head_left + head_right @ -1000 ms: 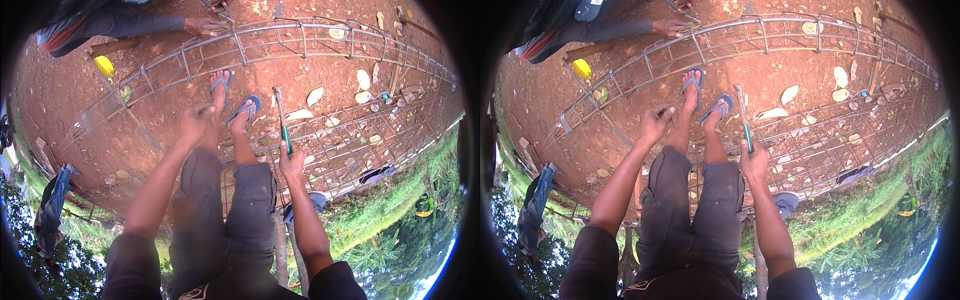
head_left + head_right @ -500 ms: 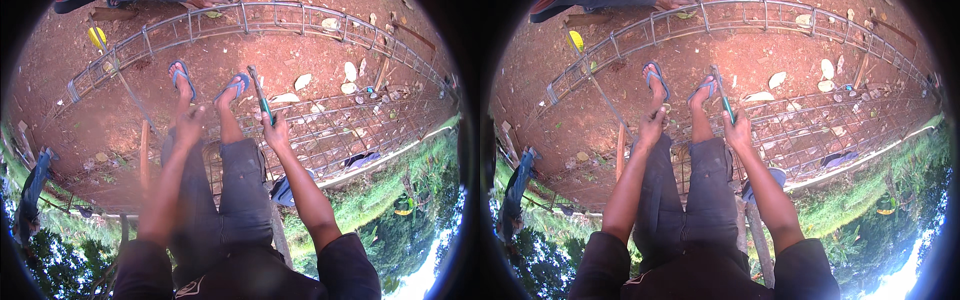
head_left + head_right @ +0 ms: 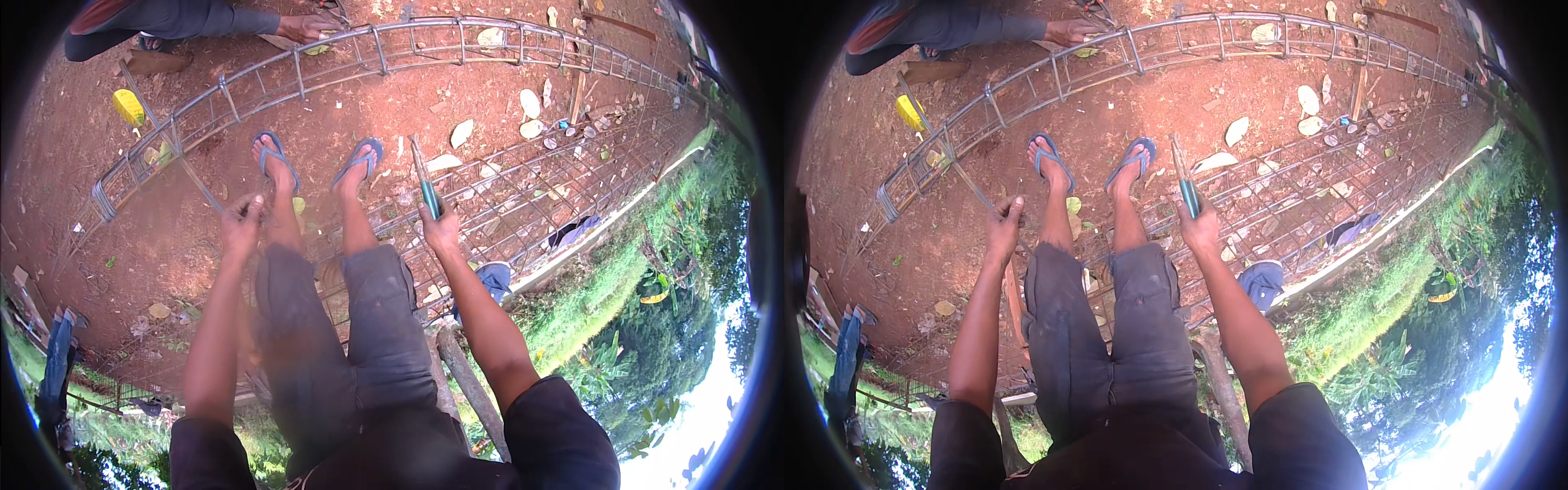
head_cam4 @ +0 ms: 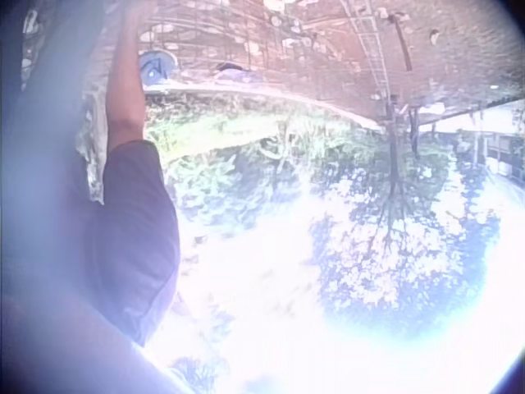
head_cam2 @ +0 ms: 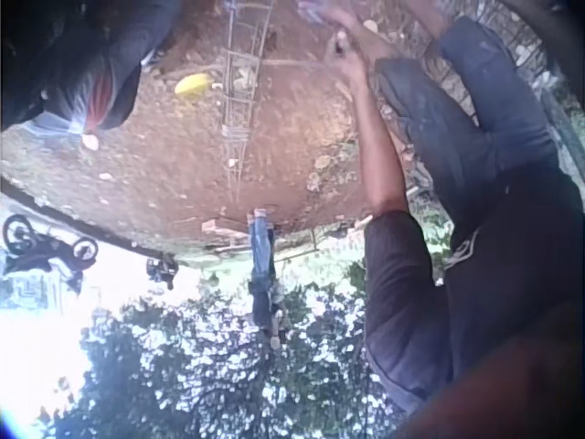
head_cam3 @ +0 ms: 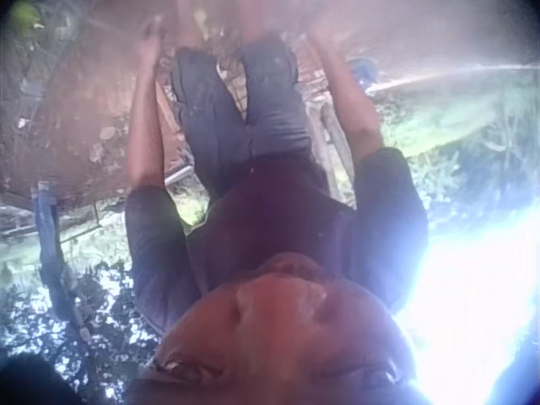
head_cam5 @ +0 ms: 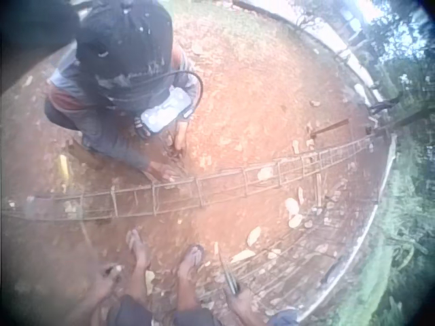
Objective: The person assembles a metal frame structure on the ground using pliers to bend and secure wire ties at intersections. They repeatedly position the frame, wrap wire, and tighten connections while another person works nearby.
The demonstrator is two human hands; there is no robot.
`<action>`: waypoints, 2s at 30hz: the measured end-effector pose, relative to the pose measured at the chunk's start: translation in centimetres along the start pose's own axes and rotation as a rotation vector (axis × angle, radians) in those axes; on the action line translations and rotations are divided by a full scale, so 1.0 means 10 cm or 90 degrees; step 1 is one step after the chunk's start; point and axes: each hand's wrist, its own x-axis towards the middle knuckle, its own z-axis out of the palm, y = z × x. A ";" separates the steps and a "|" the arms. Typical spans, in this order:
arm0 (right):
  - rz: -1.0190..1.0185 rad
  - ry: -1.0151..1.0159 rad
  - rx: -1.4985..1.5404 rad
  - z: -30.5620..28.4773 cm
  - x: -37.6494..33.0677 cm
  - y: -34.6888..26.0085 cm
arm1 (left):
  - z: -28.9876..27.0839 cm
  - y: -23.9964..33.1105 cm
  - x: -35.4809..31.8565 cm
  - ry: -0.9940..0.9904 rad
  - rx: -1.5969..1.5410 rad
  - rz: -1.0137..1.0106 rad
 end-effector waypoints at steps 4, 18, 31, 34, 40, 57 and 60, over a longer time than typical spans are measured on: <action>0.030 0.051 0.031 0.12 0.04 -0.26 | -0.21 0.03 0.10 0.029 0.004 0.018; -0.275 0.336 -0.285 -0.65 2.38 -1.24 | 0.14 -0.60 -0.11 0.035 -0.075 -0.082; -0.465 -0.241 0.043 0.10 0.84 -1.29 | 0.79 -0.05 0.05 -0.134 -0.219 -0.065; 0.021 -0.501 0.325 0.34 0.39 -1.33 | 0.92 0.23 0.13 -0.188 -0.182 0.029; 0.061 -0.626 0.430 0.59 0.35 -1.09 | 0.98 0.33 0.26 -0.230 -0.107 0.031; -0.485 -0.168 0.160 0.31 -0.02 -1.08 | 0.99 0.24 0.20 -0.128 -0.115 -0.011; -0.383 -0.534 -0.104 0.34 -0.06 -1.29 | 0.95 0.22 0.21 -0.169 -0.080 0.000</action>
